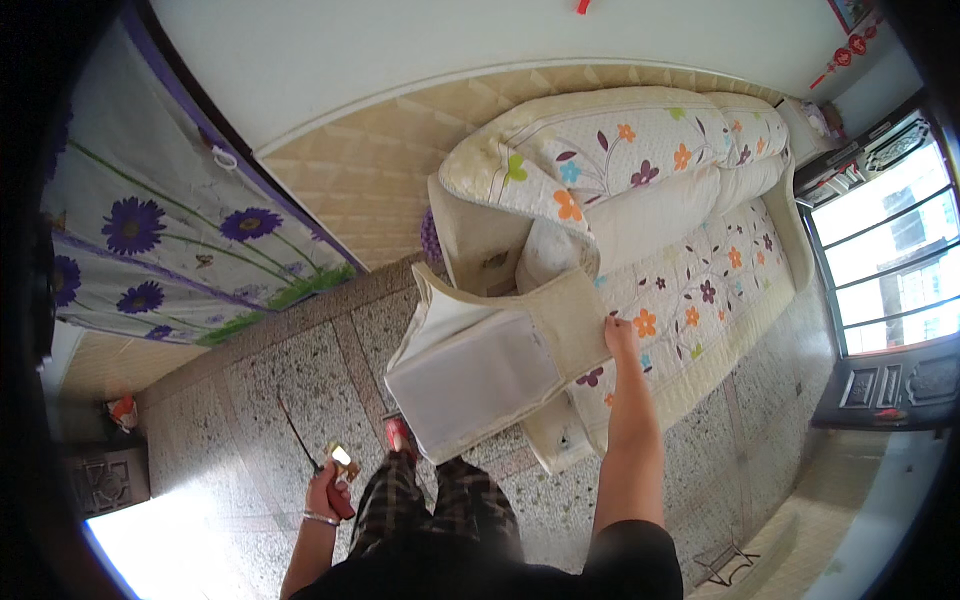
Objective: The person uses a screwdriver to remove screws from the side of a white sofa armrest, then removes the armrest cover and places it on the sofa. The person walks to a nearby cabinet and places the screwdriver and a small object on it before returning to the sofa.
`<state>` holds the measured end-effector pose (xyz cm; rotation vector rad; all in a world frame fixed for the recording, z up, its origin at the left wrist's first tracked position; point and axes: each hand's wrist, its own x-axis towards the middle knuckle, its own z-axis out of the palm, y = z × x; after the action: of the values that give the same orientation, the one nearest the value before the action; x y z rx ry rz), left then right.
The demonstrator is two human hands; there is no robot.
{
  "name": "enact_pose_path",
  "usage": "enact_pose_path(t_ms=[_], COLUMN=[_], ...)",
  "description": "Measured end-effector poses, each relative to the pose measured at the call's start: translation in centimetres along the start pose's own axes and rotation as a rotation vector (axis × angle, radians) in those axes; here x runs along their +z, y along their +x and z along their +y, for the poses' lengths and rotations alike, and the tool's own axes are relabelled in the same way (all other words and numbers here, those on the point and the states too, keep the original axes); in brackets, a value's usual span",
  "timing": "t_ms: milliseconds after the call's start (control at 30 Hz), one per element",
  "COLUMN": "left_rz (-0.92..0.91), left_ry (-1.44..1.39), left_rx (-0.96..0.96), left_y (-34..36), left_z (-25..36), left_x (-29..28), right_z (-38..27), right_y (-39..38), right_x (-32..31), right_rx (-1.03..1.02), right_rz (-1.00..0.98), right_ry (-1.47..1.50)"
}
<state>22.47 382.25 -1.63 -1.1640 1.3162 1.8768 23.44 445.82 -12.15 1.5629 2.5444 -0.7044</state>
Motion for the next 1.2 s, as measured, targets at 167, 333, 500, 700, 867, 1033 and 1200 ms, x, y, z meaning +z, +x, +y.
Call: enact_pose_path(t_ms=[167, 333, 500, 700, 867, 1033, 1200], left_rz=[-0.012, -0.108, -0.230, -0.379, -0.398, -0.580, -0.806], left_ry=[0.025, 0.024, 0.071, 0.077, 0.115, 0.213, 0.406], left_rx=[-0.032, -0.080, -0.104, -0.074, -0.146, -0.235, -0.296], left_y=[1.7, 3.9, 4.1, 3.0, 1.5, -0.2, -2.6], left_z=[-0.1, 0.2, 1.8, 4.5, 6.0, 5.3, 2.2], left_x=[1.4, 2.7, 2.8, 3.1, 3.3, 3.6, 5.0], right_z=[2.4, 6.7, 5.1, -0.5, 0.2, -0.9, -3.9], right_y=[3.3, 4.5, 0.5, -15.9, -32.6, -44.2, -48.2], right_x=[1.5, 3.6, 3.8, 1.6, 5.8, 6.4, 4.2], right_rx=[0.013, -0.048, 0.340, 0.330, 0.685, 0.913, 0.866], right_rz=[0.056, 0.303, 0.076, -0.393, -0.724, -0.993, -1.005], right_ry=[0.064, 0.124, 1.068, 1.468, 1.946, 2.356, 2.221])
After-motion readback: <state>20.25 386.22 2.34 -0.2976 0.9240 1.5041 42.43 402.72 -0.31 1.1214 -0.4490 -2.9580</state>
